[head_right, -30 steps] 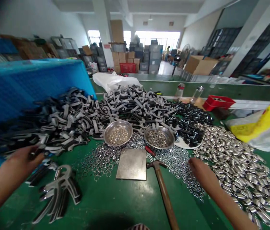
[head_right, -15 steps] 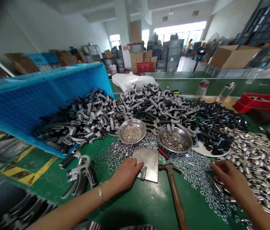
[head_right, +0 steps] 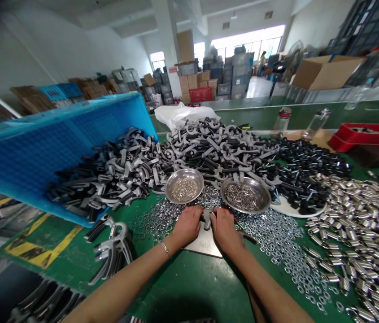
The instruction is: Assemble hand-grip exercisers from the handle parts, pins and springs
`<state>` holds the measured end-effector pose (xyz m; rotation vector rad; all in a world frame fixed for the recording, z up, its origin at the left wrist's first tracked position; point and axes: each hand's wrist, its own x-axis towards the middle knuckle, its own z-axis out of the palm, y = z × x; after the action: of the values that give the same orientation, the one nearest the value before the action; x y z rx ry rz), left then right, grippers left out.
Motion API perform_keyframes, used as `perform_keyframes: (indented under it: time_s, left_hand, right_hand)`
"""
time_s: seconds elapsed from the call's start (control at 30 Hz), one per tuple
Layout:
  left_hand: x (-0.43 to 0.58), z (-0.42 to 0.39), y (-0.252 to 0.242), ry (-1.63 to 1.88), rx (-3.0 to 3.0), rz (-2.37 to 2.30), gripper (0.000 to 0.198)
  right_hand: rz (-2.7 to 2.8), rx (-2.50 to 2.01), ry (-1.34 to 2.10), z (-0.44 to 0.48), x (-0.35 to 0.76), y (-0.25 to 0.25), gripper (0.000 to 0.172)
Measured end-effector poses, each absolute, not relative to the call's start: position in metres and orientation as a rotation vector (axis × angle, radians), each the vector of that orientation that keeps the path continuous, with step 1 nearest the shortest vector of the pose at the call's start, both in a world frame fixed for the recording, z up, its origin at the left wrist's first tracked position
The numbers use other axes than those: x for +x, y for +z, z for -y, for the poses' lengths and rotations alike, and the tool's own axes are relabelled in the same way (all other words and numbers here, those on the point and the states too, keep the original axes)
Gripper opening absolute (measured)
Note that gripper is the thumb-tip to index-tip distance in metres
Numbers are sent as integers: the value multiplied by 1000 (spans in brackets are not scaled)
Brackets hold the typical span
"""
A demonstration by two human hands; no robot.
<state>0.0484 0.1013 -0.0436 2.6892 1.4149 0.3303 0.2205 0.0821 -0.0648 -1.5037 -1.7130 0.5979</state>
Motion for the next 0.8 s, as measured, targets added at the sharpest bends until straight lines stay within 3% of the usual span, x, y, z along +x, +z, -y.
perform_keyframes:
  time_s: [0.23,0.53,0.8]
  left_hand:
    - [58,-104,-41,350,2576,-1621,17]
    - [96,-152,-24,95,2629,-1529,26]
    - [111,-158,-22,90,2588,-1471,31]
  right_hand:
    - [1573,-1515,636,-61,245,-60,28]
    - [1060,-1360,1132,-17,236,-58,33]
    - [580,-1024,1520,-13,237,-35,21]
